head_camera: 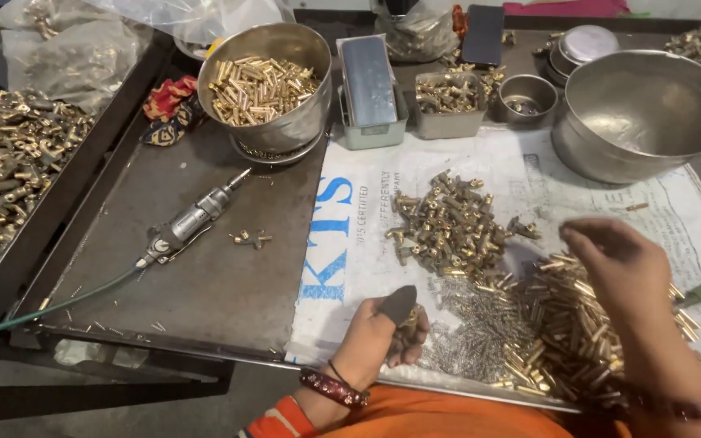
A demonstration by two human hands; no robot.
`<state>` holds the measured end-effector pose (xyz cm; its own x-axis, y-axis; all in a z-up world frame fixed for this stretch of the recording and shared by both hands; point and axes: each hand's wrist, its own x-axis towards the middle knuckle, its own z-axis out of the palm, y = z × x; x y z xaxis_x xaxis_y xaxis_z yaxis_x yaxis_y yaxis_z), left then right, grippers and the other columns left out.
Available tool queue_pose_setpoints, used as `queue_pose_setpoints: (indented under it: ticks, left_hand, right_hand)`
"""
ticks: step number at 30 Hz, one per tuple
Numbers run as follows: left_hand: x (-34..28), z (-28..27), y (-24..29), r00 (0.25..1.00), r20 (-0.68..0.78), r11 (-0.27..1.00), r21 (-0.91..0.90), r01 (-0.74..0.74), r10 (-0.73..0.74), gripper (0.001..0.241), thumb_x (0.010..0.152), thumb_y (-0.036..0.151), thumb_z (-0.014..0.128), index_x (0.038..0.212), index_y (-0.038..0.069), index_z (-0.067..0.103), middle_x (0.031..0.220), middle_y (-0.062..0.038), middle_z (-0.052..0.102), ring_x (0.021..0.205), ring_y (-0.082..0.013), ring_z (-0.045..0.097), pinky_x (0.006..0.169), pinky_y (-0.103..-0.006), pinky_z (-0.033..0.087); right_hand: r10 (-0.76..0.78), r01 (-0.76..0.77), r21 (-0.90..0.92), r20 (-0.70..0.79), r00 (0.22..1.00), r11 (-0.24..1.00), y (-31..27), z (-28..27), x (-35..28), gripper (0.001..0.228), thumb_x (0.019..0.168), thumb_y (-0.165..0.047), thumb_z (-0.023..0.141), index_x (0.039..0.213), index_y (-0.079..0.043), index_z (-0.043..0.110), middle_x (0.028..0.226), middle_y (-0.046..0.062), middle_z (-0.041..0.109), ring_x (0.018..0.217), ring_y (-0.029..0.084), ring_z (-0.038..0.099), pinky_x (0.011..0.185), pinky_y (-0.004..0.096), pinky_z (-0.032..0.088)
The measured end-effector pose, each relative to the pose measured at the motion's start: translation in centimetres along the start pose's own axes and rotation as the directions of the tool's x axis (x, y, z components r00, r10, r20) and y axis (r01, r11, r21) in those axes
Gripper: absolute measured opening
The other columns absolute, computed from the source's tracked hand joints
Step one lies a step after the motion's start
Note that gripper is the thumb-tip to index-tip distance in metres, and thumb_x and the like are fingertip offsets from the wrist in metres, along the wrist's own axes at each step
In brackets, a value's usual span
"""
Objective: The recorder is manually assembling small brass metal components by inserting pins into them at a workbench.
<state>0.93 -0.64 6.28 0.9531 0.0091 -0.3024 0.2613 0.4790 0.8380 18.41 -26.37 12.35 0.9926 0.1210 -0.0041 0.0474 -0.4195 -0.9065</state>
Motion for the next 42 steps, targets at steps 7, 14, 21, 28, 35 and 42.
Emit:
queue_pose_setpoints:
  ticks: [7, 14, 21, 28, 35, 42]
  left_hand:
    - [1.1, -0.9, -1.0, 0.974, -0.195, 0.992, -0.078, 0.103, -0.116, 0.045, 0.104, 0.034, 0.042, 0.085, 0.002, 0.067, 0.067, -0.005, 0.064, 0.046, -0.013, 0.06, 0.037, -0.0238, 0.035]
    - [0.7, -1.5, -1.0, 0.99, -0.126, 0.998, -0.036, 0.053, -0.057, 0.047, 0.104, 0.04, 0.046, 0.086, 0.002, 0.066, 0.069, -0.004, 0.064, 0.048, -0.0117, 0.062, 0.036, -0.0221, 0.035]
    - [0.9, -1.6, -0.1, 0.983, -0.144, 0.992, -0.07, 0.107, -0.116, 0.055, 0.102, 0.049, 0.049, 0.087, 0.0, 0.068, 0.071, -0.005, 0.065, 0.049, -0.0119, 0.063, 0.036, -0.0216, 0.036]
    - [0.8, -1.6, -0.1, 0.979, -0.156, 0.989, -0.086, 0.117, -0.13, 0.062, 0.104, 0.053, 0.044, 0.081, -0.001, 0.066, 0.068, -0.005, 0.064, 0.043, -0.0104, 0.058, 0.033, -0.02, 0.03]
    - [-0.6, -1.1, -1.3, 0.99, -0.066, 0.983, -0.141, 0.118, -0.128, 0.057, 0.103, 0.051, 0.045, 0.085, 0.001, 0.067, 0.071, -0.007, 0.069, 0.043, -0.0111, 0.058, 0.035, -0.0205, 0.031]
    - [-0.1, -1.2, -1.0, 0.982, -0.023, 0.955, -0.239, 0.177, -0.188, 0.063, 0.104, 0.058, 0.041, 0.085, 0.004, 0.067, 0.068, -0.005, 0.067, 0.043, -0.0133, 0.058, 0.035, -0.0222, 0.033]
  right_hand:
    - [-0.417, 0.577, -0.302, 0.456, 0.787, 0.759, 2.8, 4.9, -3.4, 0.024, 0.08, -0.016, 0.076, 0.104, -0.017, 0.079, 0.116, 0.003, 0.078, 0.109, 0.022, 0.072, 0.099, 0.036, 0.051]
    - [-0.318, 0.526, -0.512, 0.441, 0.84, 0.679, 0.8, 7.1, -2.9, 0.02, 0.079, -0.015, 0.078, 0.098, -0.014, 0.08, 0.102, 0.004, 0.075, 0.093, 0.023, 0.07, 0.083, 0.037, 0.059]
    - [-0.431, 0.705, -0.59, 0.558, 0.709, 0.395, 1.5, 8.9, -2.8, 0.017, 0.078, -0.017, 0.075, 0.093, -0.01, 0.079, 0.092, 0.004, 0.072, 0.087, 0.025, 0.063, 0.081, 0.038, 0.055]
    - [-0.327, 0.668, -0.64, 0.582, 0.744, 0.38, 0.8, 9.1, -2.1, 0.018, 0.082, -0.021, 0.073, 0.097, -0.014, 0.079, 0.095, 0.002, 0.071, 0.091, 0.025, 0.064, 0.078, 0.038, 0.057]
    - [-0.351, 0.674, -0.634, 0.576, 0.739, 0.38, 0.7, 8.7, -3.2, 0.018, 0.08, -0.022, 0.074, 0.095, -0.013, 0.078, 0.092, 0.004, 0.071, 0.088, 0.023, 0.068, 0.073, 0.039, 0.059]
    - [-0.168, 0.342, -0.309, 0.474, 0.865, 0.888, -0.3, 8.4, -5.5, 0.015, 0.081, -0.017, 0.078, 0.096, -0.011, 0.079, 0.095, 0.004, 0.08, 0.079, 0.018, 0.077, 0.071, 0.033, 0.063]
